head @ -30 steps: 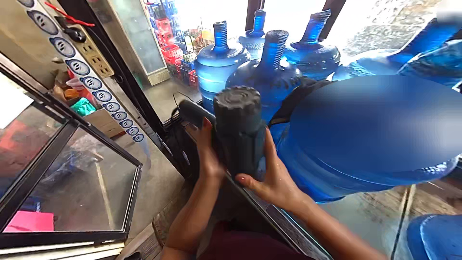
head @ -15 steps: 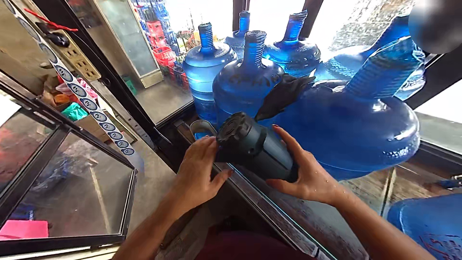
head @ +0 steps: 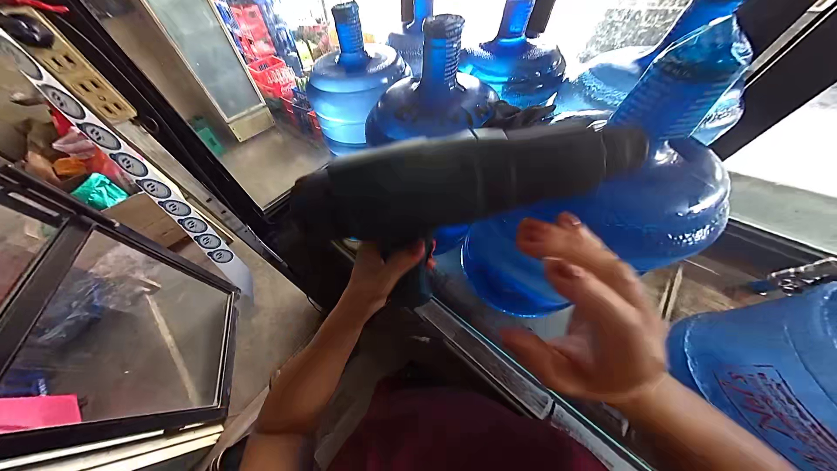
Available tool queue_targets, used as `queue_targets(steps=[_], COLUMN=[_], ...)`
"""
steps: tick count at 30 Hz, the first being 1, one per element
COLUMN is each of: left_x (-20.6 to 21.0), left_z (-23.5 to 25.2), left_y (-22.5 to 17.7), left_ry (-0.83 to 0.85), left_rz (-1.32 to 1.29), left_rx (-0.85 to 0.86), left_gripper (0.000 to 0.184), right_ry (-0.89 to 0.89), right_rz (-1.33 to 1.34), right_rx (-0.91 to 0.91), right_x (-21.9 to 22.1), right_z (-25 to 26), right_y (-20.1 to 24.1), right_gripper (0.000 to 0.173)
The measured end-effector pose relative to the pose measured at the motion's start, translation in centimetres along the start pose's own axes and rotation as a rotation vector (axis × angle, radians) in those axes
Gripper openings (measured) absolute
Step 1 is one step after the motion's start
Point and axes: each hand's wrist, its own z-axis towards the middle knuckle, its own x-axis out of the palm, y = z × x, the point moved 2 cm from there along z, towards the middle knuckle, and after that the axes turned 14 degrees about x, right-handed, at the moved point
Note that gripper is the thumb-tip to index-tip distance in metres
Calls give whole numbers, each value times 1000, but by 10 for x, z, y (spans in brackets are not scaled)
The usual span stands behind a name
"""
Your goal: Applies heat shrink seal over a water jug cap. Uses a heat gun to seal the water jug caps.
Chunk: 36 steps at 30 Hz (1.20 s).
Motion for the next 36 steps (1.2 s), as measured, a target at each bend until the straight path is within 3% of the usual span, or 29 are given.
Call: queue_targets(steps=[1,3,5,7,14,21,23,25,26,29,31,33,36], left_x=[1,2,7,14,24,27,27,22,16,-9,-33,-53,-50], left_z=[4,10,14,16,7,11,15,20,24,40,50,60,71], left_y=[2,6,8,9,14,18,14,4,-3,-32,-51,-67,-88], left_ry=[-34,-36,-45,-38,-91,-56,-44,-14,17,47,46,46,59], left_rz=[-98,-238,-338,-399,-402,-450,-417,-339,-287,-75,65,146,276], left_rx=[-44,-51,-27,15,45,111,117,115,123,200,262,280,296], left_gripper=[41,55,58,53,37,34,33,38,43,48,48,47,37], right_ry=[21,146,283,371,471,482,490,463,396,47,-146,-268,-172], right_rz=[113,402,662,856,1124,1354,1258,979,786,171,-118,-238,-148], right_rx=[89,402,739,909,962,1014,927,751,654,443,459,551,807], right_x=[14,40,60,75,87,89,86,72,60,-2,-50,-88,-119], right_z=[-10,-21,-19,-12,-6,-5,-1,5,8,17,24,31,46], right_y=[-7,-25,-36,-40,-35,-39,-38,-36,-36,-46,-65,-99,-137], right_gripper=[44,57,73,76,60,50,56,70,75,61,59,69,90])
